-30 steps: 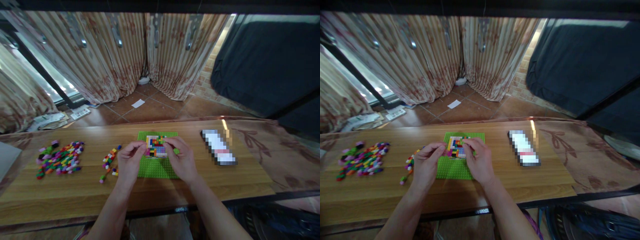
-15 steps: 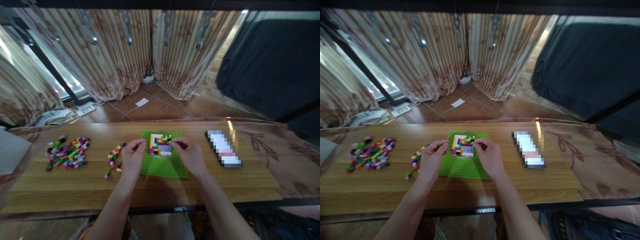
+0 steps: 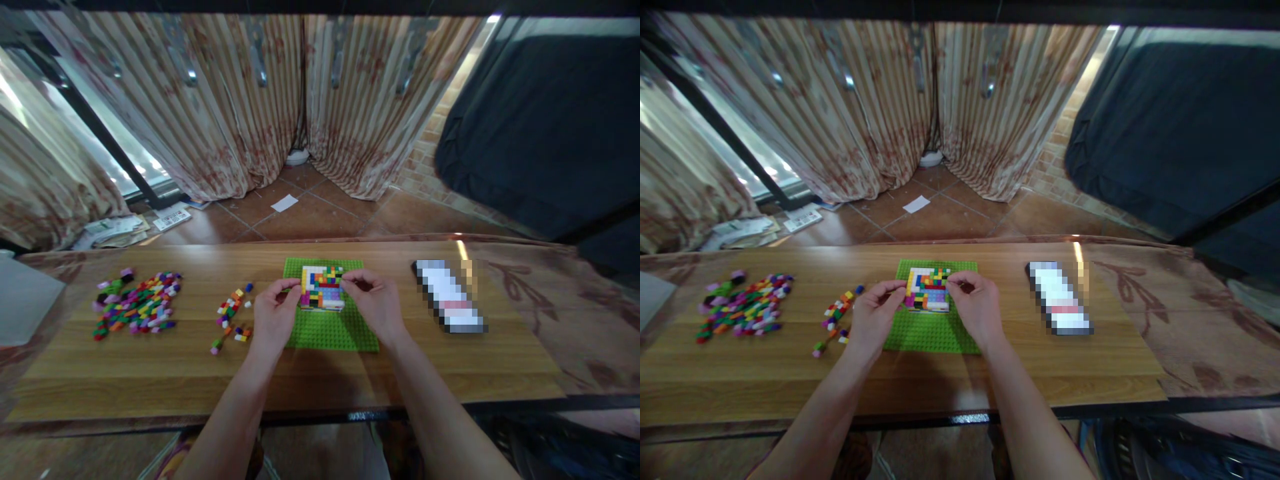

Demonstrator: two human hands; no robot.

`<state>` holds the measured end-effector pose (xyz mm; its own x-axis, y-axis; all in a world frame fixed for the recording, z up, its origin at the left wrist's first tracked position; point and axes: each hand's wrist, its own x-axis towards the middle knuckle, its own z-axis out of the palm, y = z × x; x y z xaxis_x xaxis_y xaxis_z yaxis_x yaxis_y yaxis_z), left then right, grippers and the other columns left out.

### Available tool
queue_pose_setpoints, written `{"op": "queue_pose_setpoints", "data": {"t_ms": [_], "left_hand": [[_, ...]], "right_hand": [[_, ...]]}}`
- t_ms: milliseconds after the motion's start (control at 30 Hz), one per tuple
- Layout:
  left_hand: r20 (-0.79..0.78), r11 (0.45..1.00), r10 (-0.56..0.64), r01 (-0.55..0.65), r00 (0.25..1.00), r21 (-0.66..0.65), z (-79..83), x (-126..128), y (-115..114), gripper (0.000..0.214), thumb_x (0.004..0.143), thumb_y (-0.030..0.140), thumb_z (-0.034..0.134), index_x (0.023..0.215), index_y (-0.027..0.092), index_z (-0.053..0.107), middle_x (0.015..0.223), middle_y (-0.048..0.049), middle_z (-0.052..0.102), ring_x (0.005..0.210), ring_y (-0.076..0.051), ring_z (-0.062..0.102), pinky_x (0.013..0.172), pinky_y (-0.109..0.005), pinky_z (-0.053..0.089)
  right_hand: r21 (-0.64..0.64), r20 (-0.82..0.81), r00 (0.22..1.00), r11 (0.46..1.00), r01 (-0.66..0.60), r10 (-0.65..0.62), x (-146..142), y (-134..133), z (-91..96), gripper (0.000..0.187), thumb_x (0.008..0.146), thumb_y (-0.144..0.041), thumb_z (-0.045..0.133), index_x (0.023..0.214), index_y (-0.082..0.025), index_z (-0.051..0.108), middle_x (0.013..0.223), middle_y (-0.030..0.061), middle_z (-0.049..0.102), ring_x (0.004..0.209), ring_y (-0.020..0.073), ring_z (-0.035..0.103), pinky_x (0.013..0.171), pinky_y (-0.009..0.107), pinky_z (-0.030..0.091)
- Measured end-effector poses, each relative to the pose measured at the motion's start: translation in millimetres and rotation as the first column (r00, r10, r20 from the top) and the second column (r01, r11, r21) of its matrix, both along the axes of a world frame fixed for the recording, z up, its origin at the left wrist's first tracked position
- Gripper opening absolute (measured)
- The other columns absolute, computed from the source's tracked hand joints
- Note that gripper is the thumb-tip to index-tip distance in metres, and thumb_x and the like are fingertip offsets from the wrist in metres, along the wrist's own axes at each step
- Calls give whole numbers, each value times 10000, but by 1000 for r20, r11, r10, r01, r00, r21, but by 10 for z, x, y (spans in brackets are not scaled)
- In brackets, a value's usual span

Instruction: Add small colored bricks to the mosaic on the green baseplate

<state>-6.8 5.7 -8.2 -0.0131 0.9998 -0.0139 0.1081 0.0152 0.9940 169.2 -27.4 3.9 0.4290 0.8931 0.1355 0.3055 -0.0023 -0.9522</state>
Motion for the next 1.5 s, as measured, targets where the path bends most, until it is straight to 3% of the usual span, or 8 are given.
{"op": "queue_pose_setpoints", "data": {"t_ms": [200, 533, 733, 967, 1067, 1233, 1367, 1500], "left_hand": [[13, 1000, -14, 14, 1000, -2, 14, 13, -14, 254, 715, 334, 676, 874, 144, 732, 766, -34, 726, 637, -131, 621, 605, -230, 479], [27, 1000, -10, 10, 1000, 21, -4, 23, -17, 241, 722, 328, 668, 870, 149, 728, 777, -34, 729, 668, -139, 638, 629, -238, 497], [-12, 999, -13, 13, 1000, 42, -9, 4, -10, 256, 720, 337, 668, 883, 149, 731, 787, -43, 729, 669, -144, 641, 637, -247, 503], [-102, 992, 112, -105, 989, 66, 43, -235, 153, 258, 747, 316, 615, 904, 140, 718, 789, -53, 716, 680, -151, 637, 640, -249, 495], [-336, 979, 200, -177, 920, 98, 92, -493, 268, 262, 762, 263, 579, 953, 144, 714, 841, -65, 722, 689, -164, 643, 673, -276, 501], [-735, 986, 162, -144, 658, 89, 176, -858, 347, 295, 780, 186, 540, 1022, 156, 707, 929, -88, 724, 786, -198, 659, 761, -318, 501], [-836, 995, 98, -65, 540, 74, 166, -872, 329, 259, 805, 213, 552, 1005, 179, 713, 970, -88, 721, 870, -213, 653, 823, -329, 492], [-876, 985, 125, 49, 466, 167, 81, -781, 331, 179, 791, 198, 582, 905, 202, 720, 910, -74, 720, 907, -222, 637, 875, -348, 472]], "right_hand": [[23, -170, 985, 1000, 5, -1, -2, 90, -93, 128, 658, -312, 698, 700, -195, 730, 717, 19, 722, 668, 156, 625, 657, 278, 485], [-2, -134, 990, 999, -45, 45, 64, 101, -111, 147, 676, -313, 689, 727, -187, 746, 712, 21, 717, 627, 139, 604, 603, 262, 463], [27, -77, 996, 999, -45, 47, 36, 77, -87, 138, 690, -314, 687, 731, -198, 750, 744, 24, 730, 688, 158, 634, 682, 289, 488], [95, -360, 925, 982, 166, -121, 97, 18, 59, 191, 650, -312, 729, 803, -199, 744, 667, -11, 667, 541, 89, 521, 528, 236, 436], [106, -388, 910, 973, 203, -147, 142, 0, 103, 176, 635, -287, 742, 783, -192, 738, 620, -23, 633, 519, 76, 499, 510, 224, 424], [84, -326, 932, 977, 196, -159, 111, -10, 93, 181, 626, -269, 757, 784, -182, 744, 684, 1, 666, 539, 79, 513, 496, 219, 426], [39, -254, 951, 981, 192, -176, 64, -14, 74, 178, 635, -267, 756, 791, -181, 751, 726, 14, 690, 562, 87, 529, 512, 223, 449], [31, -242, 956, 983, 181, -169, 56, -10, 41, 182, 637, -276, 755, 797, -188, 753, 706, 7, 688, 546, 88, 529, 504, 224, 448]]}}
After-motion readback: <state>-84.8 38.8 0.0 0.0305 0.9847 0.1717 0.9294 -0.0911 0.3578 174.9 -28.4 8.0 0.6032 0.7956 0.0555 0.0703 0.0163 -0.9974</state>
